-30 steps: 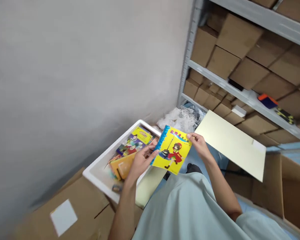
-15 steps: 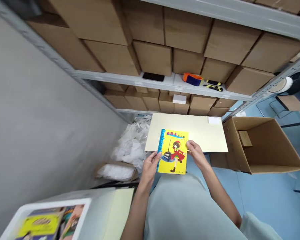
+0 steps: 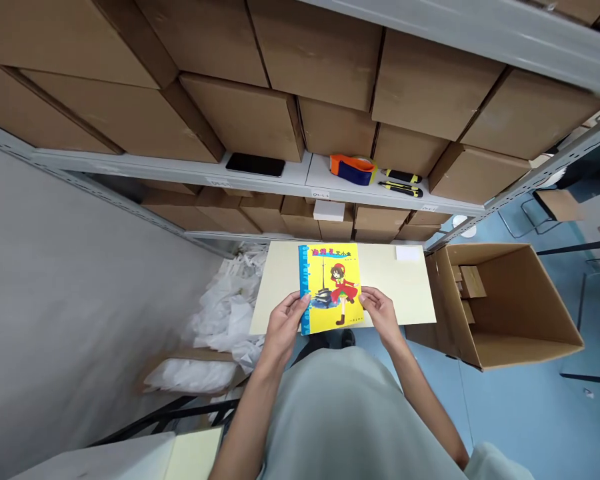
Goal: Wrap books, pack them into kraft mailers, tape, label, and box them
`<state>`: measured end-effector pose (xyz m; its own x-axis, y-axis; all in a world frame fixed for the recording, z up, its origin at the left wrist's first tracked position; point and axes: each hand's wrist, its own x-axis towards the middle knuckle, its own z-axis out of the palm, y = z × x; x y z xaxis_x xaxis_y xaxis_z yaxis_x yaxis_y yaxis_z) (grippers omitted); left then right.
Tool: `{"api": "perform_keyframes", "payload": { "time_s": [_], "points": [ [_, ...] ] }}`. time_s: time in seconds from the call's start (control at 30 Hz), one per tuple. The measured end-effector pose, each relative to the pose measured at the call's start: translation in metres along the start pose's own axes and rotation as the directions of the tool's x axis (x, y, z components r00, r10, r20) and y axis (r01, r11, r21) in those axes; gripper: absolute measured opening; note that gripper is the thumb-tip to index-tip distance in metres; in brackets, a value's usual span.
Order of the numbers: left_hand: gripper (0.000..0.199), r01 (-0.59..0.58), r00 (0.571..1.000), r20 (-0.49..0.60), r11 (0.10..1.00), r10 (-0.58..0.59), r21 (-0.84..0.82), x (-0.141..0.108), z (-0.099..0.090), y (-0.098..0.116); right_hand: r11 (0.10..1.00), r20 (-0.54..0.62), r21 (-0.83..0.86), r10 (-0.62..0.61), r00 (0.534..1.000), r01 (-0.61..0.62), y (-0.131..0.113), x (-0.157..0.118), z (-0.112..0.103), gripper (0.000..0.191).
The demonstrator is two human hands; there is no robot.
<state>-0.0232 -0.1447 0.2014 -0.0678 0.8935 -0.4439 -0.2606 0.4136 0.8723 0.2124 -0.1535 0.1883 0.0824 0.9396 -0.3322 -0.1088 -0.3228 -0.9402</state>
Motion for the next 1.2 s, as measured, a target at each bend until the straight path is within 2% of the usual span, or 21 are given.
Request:
{"api": "perform_keyframes", "payload": {
  "time_s": [0.17, 0.27, 0.33, 0.4, 0.5, 0.57, 0.6, 0.67, 0.73, 0.77, 0.83, 0.9, 0.97, 1.07, 1.13, 1.2],
  "points": [
    [0.071, 0.004, 0.998, 0.056, 0.999, -0.002, -0.046, 0.017, -0.012, 0.023, 0.991, -0.073, -0.121, -0.068, 0.995, 0.059, -0.013, 0.01, 0.024, 0.062],
    [0.069, -0.033, 0.995, 0.09, 0.998, 0.039, -0.059, 0.023, -0.019, 0.04, 0.918, -0.19, -0.345, -0.271, 0.944, 0.194, -0.031, 0.006, 0.046, 0.055],
    [0.068, -0.074, 0.993, 0.089, 0.996, 0.078, -0.047, 0.024, -0.021, 0.047, 0.858, -0.178, -0.439, -0.372, 0.911, 0.265, -0.044, 0.0, 0.066, 0.047],
    [0.066, -0.135, 0.99, 0.047, 0.991, 0.136, -0.015, 0.022, -0.021, 0.049, 0.859, -0.086, -0.425, -0.354, 0.931, 0.287, -0.053, -0.009, 0.092, 0.045],
    [0.058, -0.27, 0.962, -0.018, 0.959, 0.272, 0.09, 0.011, -0.019, 0.046, 0.896, 0.004, -0.355, -0.284, 0.959, 0.267, -0.057, -0.019, 0.133, 0.061],
    [0.047, -0.378, 0.925, 0.028, 0.907, 0.38, 0.183, 0.002, -0.018, 0.045, 0.911, -0.053, -0.336, -0.273, 0.961, 0.24, -0.056, -0.023, 0.155, 0.07],
    [0.042, -0.425, 0.905, 0.083, 0.878, 0.417, 0.22, -0.002, -0.019, 0.045, 0.921, -0.103, -0.317, -0.269, 0.958, 0.224, -0.055, -0.022, 0.163, 0.067],
    [0.037, -0.489, 0.869, 0.221, 0.834, 0.442, 0.255, -0.006, -0.023, 0.048, 0.945, -0.204, -0.252, -0.263, 0.943, 0.209, -0.055, -0.02, 0.168, 0.053],
    [0.039, -0.506, 0.854, 0.291, 0.819, 0.432, 0.271, -0.001, -0.031, 0.052, 0.959, -0.26, -0.182, -0.259, 0.93, 0.216, -0.058, -0.016, 0.163, 0.049],
    [0.043, -0.501, 0.86, 0.274, 0.817, 0.431, 0.287, 0.004, -0.037, 0.054, 0.964, -0.263, -0.155, -0.251, 0.932, 0.216, -0.06, -0.015, 0.159, 0.049],
    [0.059, -0.447, 0.894, 0.158, 0.836, 0.419, 0.317, 0.019, -0.05, 0.057, 0.976, -0.237, -0.099, -0.21, 0.948, 0.192, -0.065, -0.015, 0.15, 0.05],
    [0.08, -0.328, 0.944, 0.074, 0.908, 0.32, 0.26, 0.034, -0.063, 0.058, 0.989, -0.191, -0.033, -0.148, 0.97, 0.145, -0.069, -0.016, 0.144, 0.054],
    [0.091, -0.145, 0.979, 0.163, 0.983, 0.125, 0.114, 0.043, -0.073, 0.058, 0.994, -0.154, 0.021, -0.102, 0.983, 0.106, -0.072, -0.016, 0.141, 0.06],
    [0.086, 0.108, 0.926, 0.365, 0.994, -0.09, -0.029, 0.045, -0.078, 0.06, 0.994, -0.128, 0.071, -0.075, 0.989, 0.084, -0.074, -0.01, 0.14, 0.068],
    [0.082, 0.162, 0.918, 0.377, 0.984, -0.121, -0.078, 0.04, -0.074, 0.063, 0.993, -0.115, 0.087, -0.066, 0.991, 0.076, -0.074, -0.005, 0.138, 0.068],
    [0.081, 0.156, 0.932, 0.345, 0.981, -0.106, -0.119, 0.035, -0.067, 0.065, 0.993, -0.097, 0.099, -0.061, 0.993, 0.071, -0.076, 0.0, 0.134, 0.067]
  ]
}}
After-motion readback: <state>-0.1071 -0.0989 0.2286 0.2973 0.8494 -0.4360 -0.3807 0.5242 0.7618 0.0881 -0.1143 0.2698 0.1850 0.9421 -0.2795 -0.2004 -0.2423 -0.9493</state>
